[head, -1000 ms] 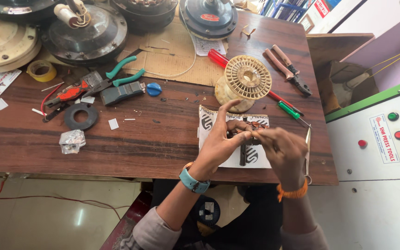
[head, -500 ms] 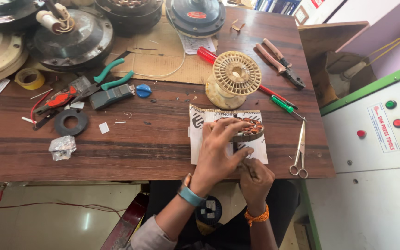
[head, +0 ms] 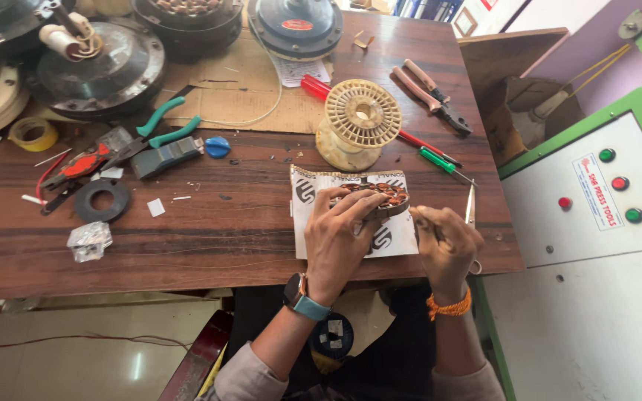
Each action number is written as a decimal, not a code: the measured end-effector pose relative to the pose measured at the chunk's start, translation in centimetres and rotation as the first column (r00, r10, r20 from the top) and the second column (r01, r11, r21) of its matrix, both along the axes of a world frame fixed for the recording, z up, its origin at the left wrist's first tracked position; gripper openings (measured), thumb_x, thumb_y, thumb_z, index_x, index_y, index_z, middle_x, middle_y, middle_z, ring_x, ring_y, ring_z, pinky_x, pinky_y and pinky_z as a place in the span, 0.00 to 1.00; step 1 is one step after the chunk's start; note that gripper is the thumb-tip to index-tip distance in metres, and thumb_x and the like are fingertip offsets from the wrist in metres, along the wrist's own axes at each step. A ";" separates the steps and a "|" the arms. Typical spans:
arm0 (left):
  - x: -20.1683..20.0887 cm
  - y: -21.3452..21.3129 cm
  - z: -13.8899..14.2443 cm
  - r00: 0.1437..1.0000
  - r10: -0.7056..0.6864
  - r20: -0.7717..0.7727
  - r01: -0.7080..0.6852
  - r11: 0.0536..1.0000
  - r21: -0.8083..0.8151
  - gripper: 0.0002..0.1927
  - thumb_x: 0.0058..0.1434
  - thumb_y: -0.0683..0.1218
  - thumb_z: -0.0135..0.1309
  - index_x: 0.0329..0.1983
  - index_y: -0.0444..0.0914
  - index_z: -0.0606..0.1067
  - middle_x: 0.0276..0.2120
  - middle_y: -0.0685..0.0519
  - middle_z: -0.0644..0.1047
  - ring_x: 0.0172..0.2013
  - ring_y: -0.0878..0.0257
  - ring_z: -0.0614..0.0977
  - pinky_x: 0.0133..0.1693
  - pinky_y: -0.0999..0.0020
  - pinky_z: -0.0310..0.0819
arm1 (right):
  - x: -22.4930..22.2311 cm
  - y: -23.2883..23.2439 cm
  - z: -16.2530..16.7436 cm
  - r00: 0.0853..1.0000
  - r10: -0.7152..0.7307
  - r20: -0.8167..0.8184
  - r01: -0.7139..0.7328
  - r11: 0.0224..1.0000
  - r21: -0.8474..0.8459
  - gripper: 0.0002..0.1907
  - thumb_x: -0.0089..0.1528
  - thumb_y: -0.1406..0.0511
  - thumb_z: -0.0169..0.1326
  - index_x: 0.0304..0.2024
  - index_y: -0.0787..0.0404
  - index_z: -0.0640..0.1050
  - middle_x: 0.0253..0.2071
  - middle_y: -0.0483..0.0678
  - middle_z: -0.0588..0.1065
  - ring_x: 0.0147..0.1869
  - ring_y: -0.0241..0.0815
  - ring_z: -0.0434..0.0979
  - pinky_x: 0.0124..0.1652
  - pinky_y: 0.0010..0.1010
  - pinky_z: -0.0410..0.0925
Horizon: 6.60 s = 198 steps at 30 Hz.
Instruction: The person works on an electric motor armature at a workbench, holding the rotor in one hand while fitting and pressing copper wire windings into its slots with the other hand, turning the armature to reach different sides.
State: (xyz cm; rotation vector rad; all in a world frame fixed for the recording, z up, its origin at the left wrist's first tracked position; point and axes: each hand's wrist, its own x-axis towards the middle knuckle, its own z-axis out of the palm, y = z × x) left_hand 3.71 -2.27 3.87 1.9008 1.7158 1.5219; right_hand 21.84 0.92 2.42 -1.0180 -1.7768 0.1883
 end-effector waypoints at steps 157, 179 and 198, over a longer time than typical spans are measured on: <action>-1.7 0.6 0.3 0.941 -0.251 0.227 0.273 0.960 -0.068 0.29 0.48 0.46 0.69 0.56 0.49 0.79 0.48 0.57 0.80 0.47 0.59 0.73 0.51 0.63 0.71 | -2.8 -4.7 -5.7 0.957 -0.130 -0.259 0.029 0.932 -0.361 0.03 0.62 0.70 0.63 0.37 0.63 0.82 0.20 0.35 0.67 0.22 0.23 0.57 0.23 0.21 0.51; -0.9 1.2 -0.6 0.955 -0.173 0.242 0.197 0.977 -0.079 0.20 0.50 0.44 0.69 0.47 0.50 0.83 0.47 0.59 0.81 0.45 0.59 0.73 0.48 0.66 0.73 | -1.9 2.6 5.3 0.972 0.192 0.134 -0.163 0.967 -0.197 0.04 0.63 0.73 0.61 0.41 0.64 0.82 0.34 0.46 0.82 0.33 0.29 0.80 0.31 0.22 0.72; -1.0 0.7 -0.3 0.943 -0.195 0.270 0.209 0.978 -0.023 0.19 0.50 0.41 0.67 0.46 0.47 0.82 0.47 0.60 0.80 0.46 0.58 0.73 0.51 0.64 0.70 | -0.1 2.0 5.3 0.984 0.099 0.149 -0.067 0.976 -0.207 0.05 0.62 0.74 0.63 0.40 0.65 0.83 0.34 0.47 0.83 0.33 0.31 0.81 0.33 0.22 0.72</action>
